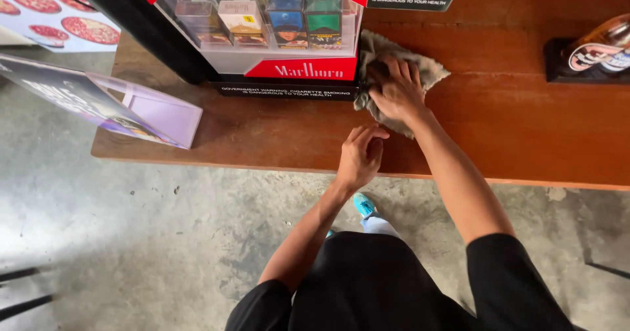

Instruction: Cleaning and organizing a bar counter by wiping down surfaces and polishing liquor bottles with a cloth.

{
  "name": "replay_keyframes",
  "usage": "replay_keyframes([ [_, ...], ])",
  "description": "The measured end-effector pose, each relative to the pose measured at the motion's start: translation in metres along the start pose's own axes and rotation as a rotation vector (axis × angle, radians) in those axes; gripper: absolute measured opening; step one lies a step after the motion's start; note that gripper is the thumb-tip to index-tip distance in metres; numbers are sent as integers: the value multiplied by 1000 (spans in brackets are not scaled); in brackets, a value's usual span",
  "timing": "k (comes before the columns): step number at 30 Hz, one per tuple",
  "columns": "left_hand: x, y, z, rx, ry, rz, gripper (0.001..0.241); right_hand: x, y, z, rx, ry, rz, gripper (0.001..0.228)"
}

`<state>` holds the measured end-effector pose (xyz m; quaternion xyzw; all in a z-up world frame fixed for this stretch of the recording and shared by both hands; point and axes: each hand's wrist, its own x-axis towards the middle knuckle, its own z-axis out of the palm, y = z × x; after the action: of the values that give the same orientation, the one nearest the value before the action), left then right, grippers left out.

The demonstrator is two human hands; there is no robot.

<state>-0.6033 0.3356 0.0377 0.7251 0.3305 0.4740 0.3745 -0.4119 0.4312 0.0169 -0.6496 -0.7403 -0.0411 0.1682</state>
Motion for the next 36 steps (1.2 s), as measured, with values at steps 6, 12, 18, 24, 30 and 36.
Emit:
replay_keyframes([
  [6, 2, -2, -4, -12, 22, -3, 20, -13, 1, 5, -57, 57, -4, 58],
  [12, 8, 10, -8, -16, 19, -13, 17, -2, 65, -33, -41, -94, 235, 88],
  [18, 19, 16, -5, -74, 51, -132, 13, 92, 159, 10, -35, -51, 261, 91],
  [24, 31, 13, 7, -86, 108, -254, 12, 163, 135, 35, 49, -97, 118, 85],
  [30, 23, -3, 18, -188, 160, -343, 14, 174, 135, 22, 76, -128, 74, 79],
  [36, 19, -1, 13, -157, 106, -317, 13, 132, 197, -10, 41, -184, 377, 76],
])
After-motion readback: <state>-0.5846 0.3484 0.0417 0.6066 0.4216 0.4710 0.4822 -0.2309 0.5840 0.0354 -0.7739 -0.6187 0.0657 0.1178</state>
